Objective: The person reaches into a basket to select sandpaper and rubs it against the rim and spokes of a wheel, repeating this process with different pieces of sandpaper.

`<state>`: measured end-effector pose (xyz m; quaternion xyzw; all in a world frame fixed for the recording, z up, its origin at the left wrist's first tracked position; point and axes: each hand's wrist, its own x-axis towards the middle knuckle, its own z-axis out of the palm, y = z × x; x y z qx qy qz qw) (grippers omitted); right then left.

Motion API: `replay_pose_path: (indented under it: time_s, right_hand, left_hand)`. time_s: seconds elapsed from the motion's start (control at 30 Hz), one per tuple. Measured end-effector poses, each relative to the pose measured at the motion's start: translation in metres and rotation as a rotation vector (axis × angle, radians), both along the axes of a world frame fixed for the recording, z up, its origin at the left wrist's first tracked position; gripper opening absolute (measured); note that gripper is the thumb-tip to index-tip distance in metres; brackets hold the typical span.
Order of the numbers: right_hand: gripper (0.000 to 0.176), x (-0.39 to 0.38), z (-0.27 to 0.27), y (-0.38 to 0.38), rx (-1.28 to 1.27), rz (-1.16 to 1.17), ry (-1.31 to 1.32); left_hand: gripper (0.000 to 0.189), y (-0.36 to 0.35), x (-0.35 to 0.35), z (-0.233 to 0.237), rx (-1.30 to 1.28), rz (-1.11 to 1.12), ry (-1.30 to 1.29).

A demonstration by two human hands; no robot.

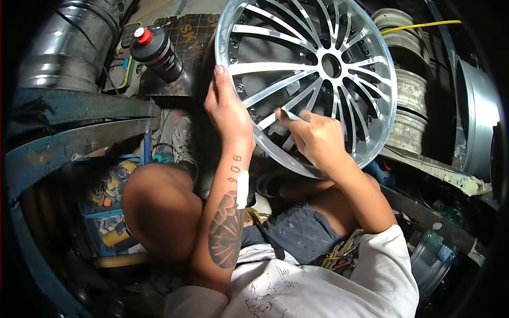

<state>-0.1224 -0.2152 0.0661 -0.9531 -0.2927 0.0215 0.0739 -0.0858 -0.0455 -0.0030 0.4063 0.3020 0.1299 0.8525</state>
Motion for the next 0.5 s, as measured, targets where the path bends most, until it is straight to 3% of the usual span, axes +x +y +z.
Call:
replay_pose_path:
  time_s: [0.03,0.17,0.23,0.3,0.33,0.37,0.43,0.5]
  right_hand:
    - [0.033,-0.004,0.005,-0.002,-0.061,0.015,-0.011]
    - [0.052,-0.003,0.015,0.014,0.137,0.02,-0.133]
    - [0.043,-0.008,-0.013,0.004,0.13,0.029,-0.011]
    - [0.03,-0.01,0.0,0.005,-0.001,0.064,-0.004]
    - [0.014,-0.009,0.009,0.011,-0.024,0.101,-0.025]
    - [0.011,-0.008,0.018,0.017,0.028,0.116,-0.04]
    - [0.009,-0.006,-0.004,0.013,0.064,0.144,-0.074]
    - [0.026,-0.009,-0.008,0.011,0.034,0.144,-0.063]
  left_hand:
    - [0.052,-0.002,0.001,0.002,0.02,0.022,-0.002]
    - [0.049,0.004,-0.001,-0.001,-0.007,-0.064,0.006]
    - [0.049,0.002,-0.002,0.008,-0.05,-0.044,-0.03]
    - [0.049,-0.001,0.002,0.008,-0.043,0.011,-0.055]
    - [0.05,0.003,0.001,0.006,-0.022,-0.032,-0.036]
    - [0.051,0.004,-0.001,0.005,-0.039,-0.068,-0.025]
    - [0.051,0.003,0.0,0.006,-0.055,-0.064,-0.018]
    - [0.051,0.001,-0.002,0.006,-0.057,-0.057,-0.033]
